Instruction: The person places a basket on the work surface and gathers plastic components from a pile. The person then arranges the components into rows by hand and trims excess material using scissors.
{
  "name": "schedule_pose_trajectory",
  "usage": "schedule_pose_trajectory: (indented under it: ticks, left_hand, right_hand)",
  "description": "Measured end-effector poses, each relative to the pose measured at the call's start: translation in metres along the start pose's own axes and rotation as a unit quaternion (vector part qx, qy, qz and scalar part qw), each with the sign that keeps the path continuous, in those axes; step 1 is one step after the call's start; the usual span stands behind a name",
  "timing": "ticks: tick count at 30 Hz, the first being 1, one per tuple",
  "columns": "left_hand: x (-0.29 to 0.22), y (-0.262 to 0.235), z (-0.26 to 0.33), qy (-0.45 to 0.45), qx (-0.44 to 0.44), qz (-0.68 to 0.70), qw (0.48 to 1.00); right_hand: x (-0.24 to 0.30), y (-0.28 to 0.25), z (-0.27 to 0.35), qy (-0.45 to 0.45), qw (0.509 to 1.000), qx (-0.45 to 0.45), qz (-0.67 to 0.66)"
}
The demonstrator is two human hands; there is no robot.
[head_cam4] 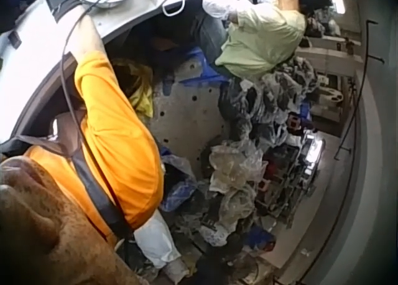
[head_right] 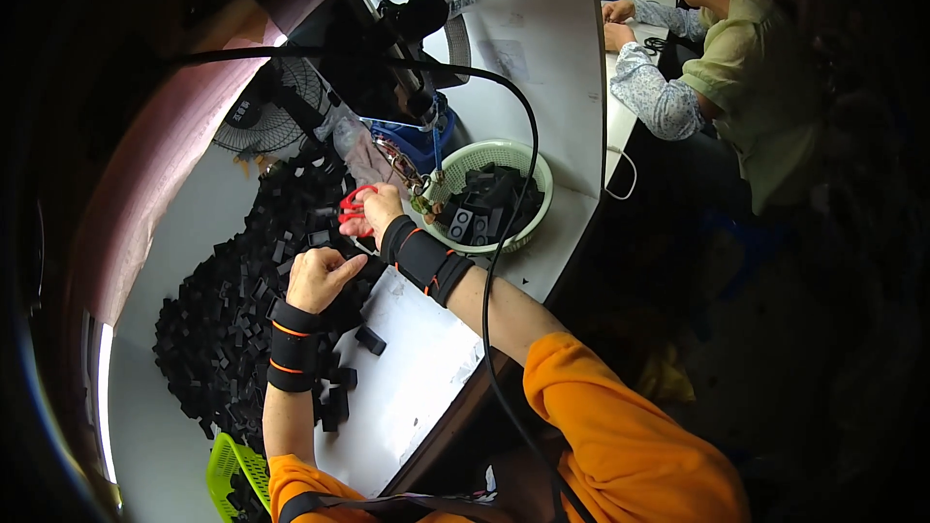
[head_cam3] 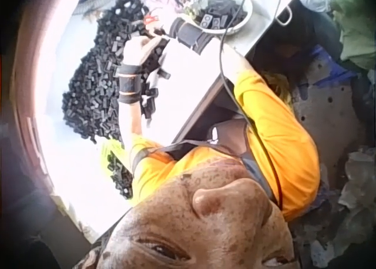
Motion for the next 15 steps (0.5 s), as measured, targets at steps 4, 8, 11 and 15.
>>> schedule_pose_trajectory:
  ticks: [4, 8, 11, 15]
  left_hand:
    - [-0.011, 0.023, -0.01, 0.231, -0.213, -0.123, 0.941]
    - [-0.016, 0.082, -0.065, 0.207, -0.244, -0.126, 0.939]
    - [-0.044, 0.085, -0.077, 0.161, -0.286, -0.239, 0.914]
    - [-0.087, 0.088, -0.078, 0.073, -0.35, -0.438, 0.825]
  right_hand:
    - [0.029, 0.011, 0.015, -0.22, 0.973, 0.001, 0.066]
    - [0.033, 0.014, 0.025, -0.567, 0.775, -0.098, 0.261]
    - [0.029, 0.011, 0.03, -0.617, 0.732, -0.096, 0.273]
    - [0.035, -0.001, 0.039, -0.645, 0.71, -0.048, 0.28]
Point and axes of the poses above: each hand's wrist, its own z-axis away from the middle knuckle, its own y-axis out of the palm, x = y × z, the point moved 4 cm from there along -z, towards the middle knuckle, and after that the axes turned 9 degrees about -x, right-handed, at the moved point
